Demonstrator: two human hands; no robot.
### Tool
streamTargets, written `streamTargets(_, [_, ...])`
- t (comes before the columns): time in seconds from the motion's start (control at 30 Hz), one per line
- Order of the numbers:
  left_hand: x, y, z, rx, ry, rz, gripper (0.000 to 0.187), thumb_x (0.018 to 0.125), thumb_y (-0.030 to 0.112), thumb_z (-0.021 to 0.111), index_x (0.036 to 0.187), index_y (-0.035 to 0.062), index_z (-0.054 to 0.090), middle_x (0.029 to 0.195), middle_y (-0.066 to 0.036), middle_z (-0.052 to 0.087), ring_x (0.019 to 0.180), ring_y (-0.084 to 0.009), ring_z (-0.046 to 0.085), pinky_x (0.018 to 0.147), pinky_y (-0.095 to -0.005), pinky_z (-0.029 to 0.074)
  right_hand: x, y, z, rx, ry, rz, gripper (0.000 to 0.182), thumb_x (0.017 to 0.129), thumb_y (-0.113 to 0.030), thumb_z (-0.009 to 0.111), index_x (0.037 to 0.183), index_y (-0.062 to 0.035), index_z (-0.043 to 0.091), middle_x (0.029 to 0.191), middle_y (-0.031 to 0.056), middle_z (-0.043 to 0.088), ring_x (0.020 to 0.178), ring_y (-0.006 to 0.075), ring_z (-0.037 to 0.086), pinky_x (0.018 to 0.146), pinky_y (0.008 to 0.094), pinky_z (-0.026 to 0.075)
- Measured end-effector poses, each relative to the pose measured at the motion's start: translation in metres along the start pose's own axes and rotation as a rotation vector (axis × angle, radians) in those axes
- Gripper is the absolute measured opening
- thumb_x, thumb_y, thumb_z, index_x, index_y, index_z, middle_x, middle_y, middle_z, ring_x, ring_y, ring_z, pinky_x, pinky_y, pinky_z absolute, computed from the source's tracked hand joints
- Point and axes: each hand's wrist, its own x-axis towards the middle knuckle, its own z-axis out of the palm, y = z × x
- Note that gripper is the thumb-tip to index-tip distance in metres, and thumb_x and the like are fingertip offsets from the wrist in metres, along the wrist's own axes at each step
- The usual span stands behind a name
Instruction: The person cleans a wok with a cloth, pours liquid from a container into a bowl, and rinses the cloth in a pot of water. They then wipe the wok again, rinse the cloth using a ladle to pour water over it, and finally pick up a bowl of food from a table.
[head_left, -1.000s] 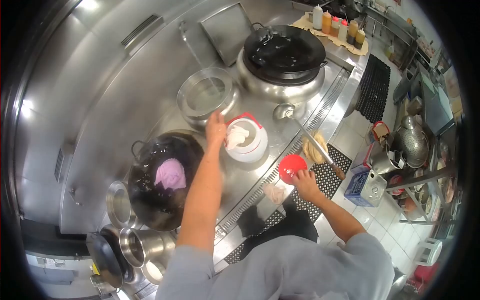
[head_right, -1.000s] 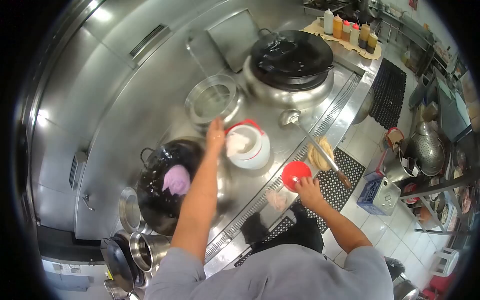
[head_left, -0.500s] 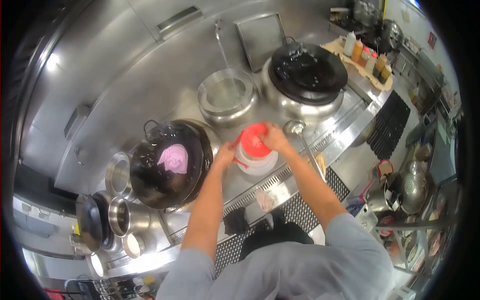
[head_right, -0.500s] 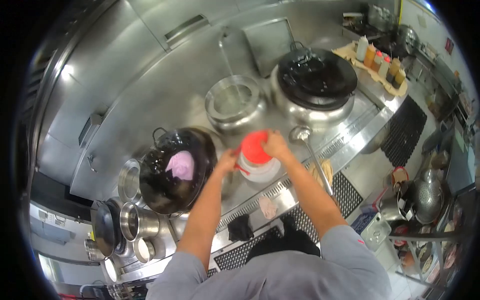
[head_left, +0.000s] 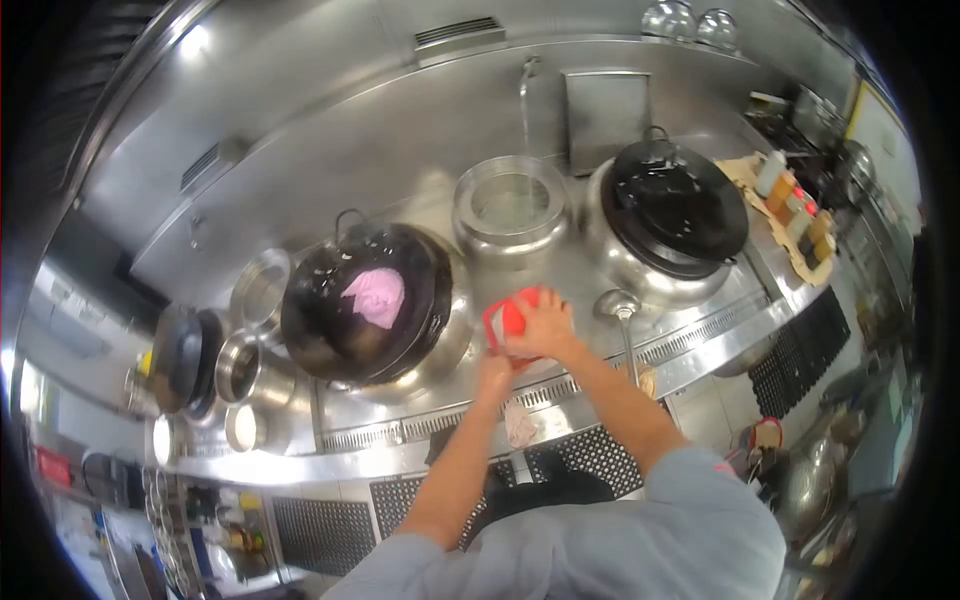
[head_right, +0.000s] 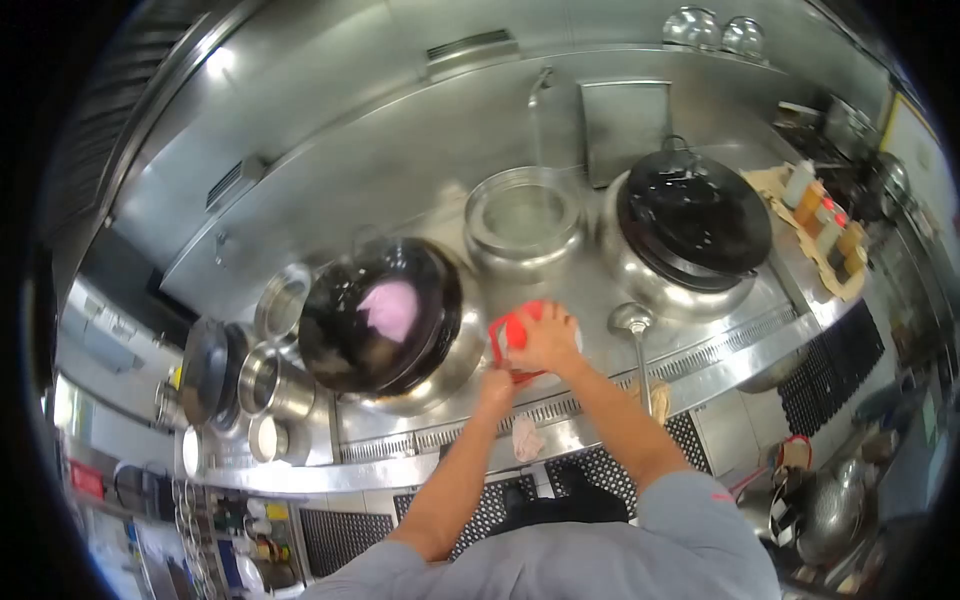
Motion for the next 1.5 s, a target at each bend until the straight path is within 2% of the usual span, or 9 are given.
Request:
streamTargets(0.13, [0.013, -0.059, 0.053, -0.388, 0.049, -0.020, 0.030, 0.089, -0.001, 0.043, 0.116, 0.0052, 0.051, 0.105, -0.013, 0.061, 0.090, -0.0230, 0.063, 0.078, -0.0377, 0.055, 0.015, -0.027, -0.011, 0.014, -0.043, 0.332, 0.093, 0.066, -0.059, 0.068, 0.145, -0.0206, 0.035, 0.142, 0.0315, 0.034, 0.131, 0.0456, 0.034, 0.104, 0.0575, 0.031])
streamTargets(0.23, [0.001, -0.023, 0.045, -0.412, -0.166, 0.096, 0.029, 0.090, 0.000, 0.049, 0.118, 0.0069, 0.048, 0.105, -0.009, 0.061, 0.094, -0.0218, 0.063, 0.083, -0.0380, 0.054, 0.032, -0.005, -0.024, 0.064, -0.320, -0.048, 0.100, 0.066, -0.059, 0.069, 0.147, -0.0171, 0.030, 0.141, 0.0323, 0.036, 0.130, 0.0473, 0.036, 0.107, 0.0540, 0.031])
streamTargets(0.5, [-0.169, 0.076, 0.010, -0.379, -0.176, 0.329, 0.053, 0.095, -0.002, 0.042, 0.143, 0.0140, 0.024, 0.120, -0.009, 0.051, 0.110, -0.0214, 0.059, 0.095, -0.0392, 0.053, -0.037, -0.097, -0.159, -0.092, -0.052, -0.825, 0.096, 0.058, -0.039, 0.084, 0.143, -0.0250, 0.041, 0.150, 0.0177, 0.028, 0.136, 0.0456, 0.026, 0.104, 0.0563, 0.035])
streamTargets(0.73, [-0.267, 0.072, -0.108, -0.242, 0.222, 0.811, 0.055, 0.093, -0.007, 0.032, 0.144, 0.0112, 0.020, 0.135, -0.011, 0.041, 0.121, -0.0207, 0.050, 0.098, -0.0382, 0.051, -0.142, -0.266, -0.168, -0.120, -0.019, -1.316, 0.095, 0.060, -0.035, 0.084, 0.143, -0.0190, 0.040, 0.151, 0.0180, 0.026, 0.139, 0.0434, 0.022, 0.102, 0.0605, 0.031])
streamTargets(0.97, [-0.401, 0.032, -0.275, -0.163, 0.704, 0.810, 0.054, 0.091, -0.010, 0.032, 0.141, 0.0045, 0.022, 0.131, -0.015, 0.044, 0.116, -0.0248, 0.055, 0.094, -0.0374, 0.053, -0.248, -0.443, -0.073, -0.237, -0.092, -1.914, 0.104, 0.058, -0.043, 0.083, 0.144, -0.0105, 0.036, 0.146, 0.0238, 0.031, 0.132, 0.0437, 0.033, 0.094, 0.0568, 0.038])
streamTargets(1.17, [-0.475, -0.017, -0.384, -0.567, 0.938, 0.757, 0.046, 0.091, -0.008, 0.036, 0.135, 0.0033, 0.031, 0.123, -0.016, 0.052, 0.105, -0.0252, 0.061, 0.086, -0.0355, 0.057, -0.367, -0.523, 0.087, 0.153, -0.461, -1.350, 0.107, 0.063, -0.049, 0.080, 0.146, -0.0073, 0.029, 0.141, 0.0274, 0.030, 0.127, 0.0494, 0.035, 0.091, 0.0597, 0.044])
streamTargets(1.23, [-0.506, -0.038, -0.412, -0.428, 0.988, 0.655, 0.043, 0.094, -0.005, 0.037, 0.135, 0.0041, 0.030, 0.125, -0.017, 0.051, 0.105, -0.0254, 0.061, 0.083, -0.0356, 0.058, -0.394, -0.538, 0.112, 0.124, -0.735, -1.342, 0.110, 0.062, -0.045, 0.082, 0.149, -0.0118, 0.025, 0.144, 0.0301, 0.027, 0.132, 0.0507, 0.028, 0.100, 0.0591, 0.039])
streamTargets(1.37, [-0.531, -0.077, -0.440, -0.482, 0.966, 0.526, 0.041, 0.096, 0.001, 0.040, 0.136, 0.0047, 0.031, 0.119, -0.016, 0.055, 0.101, -0.0251, 0.063, 0.080, -0.0355, 0.058, -0.410, -0.563, 0.152, 0.003, -0.739, -1.890, 0.105, 0.059, -0.040, 0.082, 0.148, -0.0180, 0.031, 0.147, 0.0276, 0.024, 0.135, 0.0488, 0.025, 0.105, 0.0552, 0.036])
streamTargets(1.5, [-0.496, -0.170, -0.479, -0.826, 1.072, 0.381, 0.041, 0.095, 0.005, 0.044, 0.136, 0.0046, 0.034, 0.112, -0.015, 0.061, 0.096, -0.0295, 0.066, 0.080, -0.0396, 0.057, -0.439, -0.566, 0.234, 0.071, -1.008, -1.831, 0.094, 0.065, -0.035, 0.080, 0.145, -0.0109, 0.035, 0.146, 0.0268, 0.030, 0.134, 0.0473, 0.030, 0.107, 0.0496, 0.035])
